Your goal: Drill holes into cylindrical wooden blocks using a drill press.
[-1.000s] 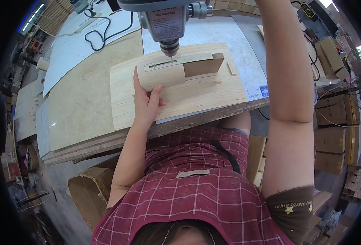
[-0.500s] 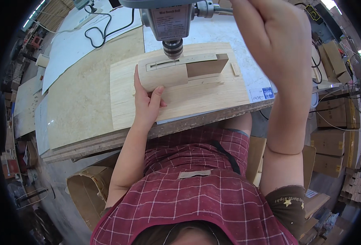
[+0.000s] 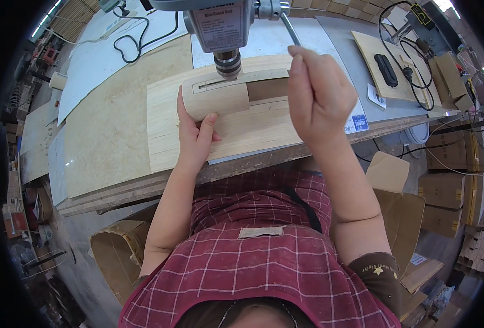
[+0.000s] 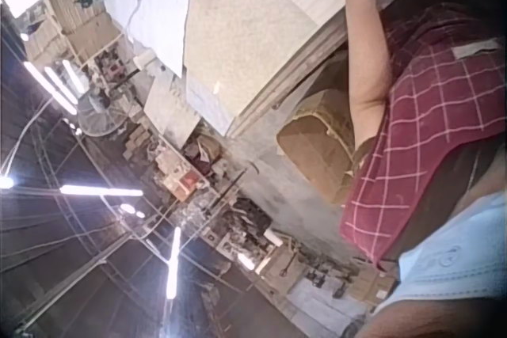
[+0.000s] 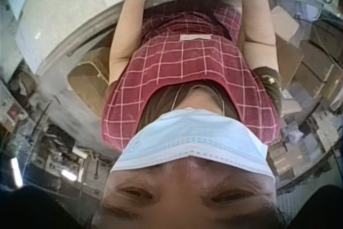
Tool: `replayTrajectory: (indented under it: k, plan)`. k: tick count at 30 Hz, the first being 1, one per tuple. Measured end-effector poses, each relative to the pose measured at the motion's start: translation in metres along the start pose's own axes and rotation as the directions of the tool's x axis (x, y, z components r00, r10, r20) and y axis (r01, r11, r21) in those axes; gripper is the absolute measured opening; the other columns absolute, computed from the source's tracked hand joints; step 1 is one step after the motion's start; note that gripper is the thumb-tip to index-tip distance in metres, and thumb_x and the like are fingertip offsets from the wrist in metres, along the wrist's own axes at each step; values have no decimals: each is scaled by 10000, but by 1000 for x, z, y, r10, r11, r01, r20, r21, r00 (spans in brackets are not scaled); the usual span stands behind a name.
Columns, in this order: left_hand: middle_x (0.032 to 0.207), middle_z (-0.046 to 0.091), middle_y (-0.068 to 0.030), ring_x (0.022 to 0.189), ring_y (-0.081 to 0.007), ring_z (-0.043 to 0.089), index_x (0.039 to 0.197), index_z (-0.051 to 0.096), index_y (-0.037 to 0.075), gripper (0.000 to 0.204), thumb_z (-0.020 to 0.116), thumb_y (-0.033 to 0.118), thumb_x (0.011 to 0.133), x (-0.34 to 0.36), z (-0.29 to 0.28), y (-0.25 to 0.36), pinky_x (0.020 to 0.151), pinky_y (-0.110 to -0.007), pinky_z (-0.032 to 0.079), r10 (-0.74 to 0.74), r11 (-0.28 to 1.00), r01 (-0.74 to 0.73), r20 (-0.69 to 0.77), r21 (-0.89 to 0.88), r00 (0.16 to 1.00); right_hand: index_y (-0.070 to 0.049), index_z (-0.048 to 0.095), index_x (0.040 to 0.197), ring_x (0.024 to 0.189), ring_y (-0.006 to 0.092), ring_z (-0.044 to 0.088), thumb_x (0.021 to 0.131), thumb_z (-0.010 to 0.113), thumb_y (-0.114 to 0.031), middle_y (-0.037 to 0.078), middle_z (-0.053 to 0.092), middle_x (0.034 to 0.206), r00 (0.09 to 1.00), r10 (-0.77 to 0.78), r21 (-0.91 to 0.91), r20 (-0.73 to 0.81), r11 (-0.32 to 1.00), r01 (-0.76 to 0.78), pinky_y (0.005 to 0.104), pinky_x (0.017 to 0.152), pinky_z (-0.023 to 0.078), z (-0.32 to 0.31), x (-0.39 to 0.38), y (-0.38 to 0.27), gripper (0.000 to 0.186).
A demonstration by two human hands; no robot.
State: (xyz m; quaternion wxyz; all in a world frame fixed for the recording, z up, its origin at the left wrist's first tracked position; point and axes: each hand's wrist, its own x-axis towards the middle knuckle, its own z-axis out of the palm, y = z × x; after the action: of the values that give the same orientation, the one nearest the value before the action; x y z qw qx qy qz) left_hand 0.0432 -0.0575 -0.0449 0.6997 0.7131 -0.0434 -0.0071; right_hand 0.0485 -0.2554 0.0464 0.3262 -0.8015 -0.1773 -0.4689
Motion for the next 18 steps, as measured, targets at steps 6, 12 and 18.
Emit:
replayTrajectory:
  k: [6, 12, 18]
  plan:
    - [1132, 475, -178, 730, -148, 539, 1415, -27, 120, 794, 505, 4, 837, 0, 0, -1, 509, -239, 494, 27, 1000, -27, -7, 4, 1000, 18, 611, 861, 492, 142, 451, 810, 563, 7, 73, 519, 619, 994, -74, 68, -86, 994, 80, 244, 454, 363, 10, -10, 8, 71]
    - [1129, 479, -183, 712, -150, 541, 1413, -35, 110, 794, 506, 9, 841, 0, 0, 1, 509, -241, 494, 17, 1000, -17, -7, 16, 1000, -4, 604, 814, 480, 181, 453, 827, 567, -47, 81, 508, 593, 995, -74, -42, 65, 996, 77, 265, 454, 368, -12, 19, -4, 58]
    - [1138, 477, -195, 723, -162, 556, 1406, -50, 83, 808, 527, 37, 841, 1, 0, 1, 518, -246, 498, 29, 999, -30, 34, 23, 999, 4, 608, 814, 509, 64, 413, 895, 525, -175, -2, 444, 546, 980, 12, -256, 200, 966, 41, 223, 481, 326, -25, 114, -3, 214]
